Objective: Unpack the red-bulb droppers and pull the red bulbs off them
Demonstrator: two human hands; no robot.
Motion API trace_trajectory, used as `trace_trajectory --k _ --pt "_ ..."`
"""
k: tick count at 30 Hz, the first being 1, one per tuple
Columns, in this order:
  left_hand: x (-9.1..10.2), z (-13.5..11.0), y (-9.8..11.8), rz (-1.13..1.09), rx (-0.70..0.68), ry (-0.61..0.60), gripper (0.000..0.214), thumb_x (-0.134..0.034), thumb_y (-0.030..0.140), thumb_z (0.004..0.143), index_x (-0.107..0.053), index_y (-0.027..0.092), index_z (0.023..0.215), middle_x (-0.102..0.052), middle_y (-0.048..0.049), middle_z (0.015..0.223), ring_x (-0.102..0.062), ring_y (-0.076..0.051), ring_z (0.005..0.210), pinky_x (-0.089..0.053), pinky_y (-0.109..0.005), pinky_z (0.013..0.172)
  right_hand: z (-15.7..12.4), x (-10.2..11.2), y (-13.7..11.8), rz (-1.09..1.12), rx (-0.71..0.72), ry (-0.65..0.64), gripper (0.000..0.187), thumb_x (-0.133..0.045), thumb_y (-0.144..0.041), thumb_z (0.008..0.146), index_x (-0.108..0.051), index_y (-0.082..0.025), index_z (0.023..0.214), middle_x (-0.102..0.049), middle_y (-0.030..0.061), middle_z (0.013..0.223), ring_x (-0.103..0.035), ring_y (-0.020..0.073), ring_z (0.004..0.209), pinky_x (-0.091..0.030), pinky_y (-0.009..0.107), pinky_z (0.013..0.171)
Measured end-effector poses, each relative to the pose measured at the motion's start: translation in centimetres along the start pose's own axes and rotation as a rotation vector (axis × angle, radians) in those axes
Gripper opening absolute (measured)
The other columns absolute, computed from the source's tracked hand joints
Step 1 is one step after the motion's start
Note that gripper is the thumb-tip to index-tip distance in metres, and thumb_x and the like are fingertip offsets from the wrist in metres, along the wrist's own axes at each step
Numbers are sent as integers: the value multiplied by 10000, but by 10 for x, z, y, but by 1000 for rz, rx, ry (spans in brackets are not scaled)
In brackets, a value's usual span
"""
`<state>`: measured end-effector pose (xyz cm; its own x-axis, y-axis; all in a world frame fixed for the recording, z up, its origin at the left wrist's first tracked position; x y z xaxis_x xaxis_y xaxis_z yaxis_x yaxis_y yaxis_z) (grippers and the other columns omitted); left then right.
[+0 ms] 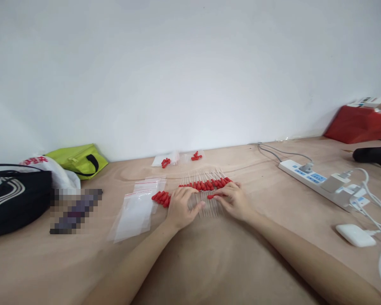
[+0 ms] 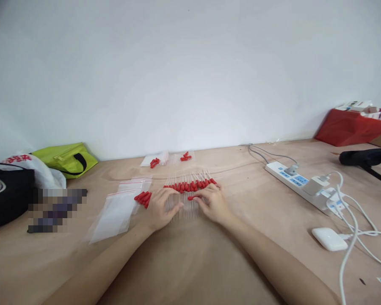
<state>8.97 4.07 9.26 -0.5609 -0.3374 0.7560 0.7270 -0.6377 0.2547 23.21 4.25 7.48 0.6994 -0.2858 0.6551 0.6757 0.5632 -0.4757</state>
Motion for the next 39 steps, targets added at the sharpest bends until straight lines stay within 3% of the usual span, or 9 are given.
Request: trace_trajectory --k 4,7,16,24,31,36,39 --pt "-15 21 -30 164 207 -49 197 -556 390 740 -572 195 714 -606 -38 775 -534 -225 818 -375 -369 728 -17 20 70 -43 -370 122 187 -497 -339 776 -646 -226 768 -671 12 763 -572 166 725 -351 315 732" --pt "-31 30 -43 220 273 -112 260 -558 444 724 -572 191 668 -596 -50 764 -524 -245 811 -364 -382 708 -23 20 90 -104 -475 95 202 -483 -357 766 -649 -243 778 -669 2 749 -574 178 733 -363 318 725" --pt "-43 31 -48 211 300 -135 197 -565 345 732 -574 191 610 -590 -41 760 -521 -233 819 -352 -387 718 -22 24 81 -209 -422 73 200 -490 -367 761 -667 -277 778 -669 7 787 -541 210 780 -330 362 718" --pt "-6 23 -42 254 259 45 168 -534 275 743 -538 187 601 -596 -35 703 -539 -230 770 -375 -388 709 -22 17 88 -295 -428 -4 182 -506 -358 779 -682 -336 817 -659 6 831 -532 216 792 -313 339 665" --pt "21 -13 -40 -95 158 111 158 -439 221 807 -481 185 659 -616 -26 781 -576 -150 748 -442 -283 685 -19 16 78 -341 -312 -21 154 -531 -298 778 -673 -341 822 -657 0 839 -511 203 784 -264 336 662" --pt "28 -28 -42 -189 157 173 173 -432 209 818 -481 180 654 -623 -31 822 -586 -132 772 -462 -249 689 -17 18 67 -446 -195 -5 170 -521 -277 788 -670 -339 841 -647 11 783 -495 183 757 -236 334 671" --pt "23 -29 -45 -261 193 157 151 -446 212 816 -500 174 680 -622 -45 863 -591 -136 792 -472 -246 677 -17 27 58 -442 -173 98 204 -469 -308 823 -671 -292 839 -643 22 769 -504 171 752 -240 342 699"
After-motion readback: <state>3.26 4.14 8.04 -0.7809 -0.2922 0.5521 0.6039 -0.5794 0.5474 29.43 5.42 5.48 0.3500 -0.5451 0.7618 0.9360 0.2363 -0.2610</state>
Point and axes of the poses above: each hand's wrist, its own z-axis towards the middle knuckle, its own x-axis out of the back of the hand, y = z × x, the point moved 10 cm from there along z, towards the middle knuckle
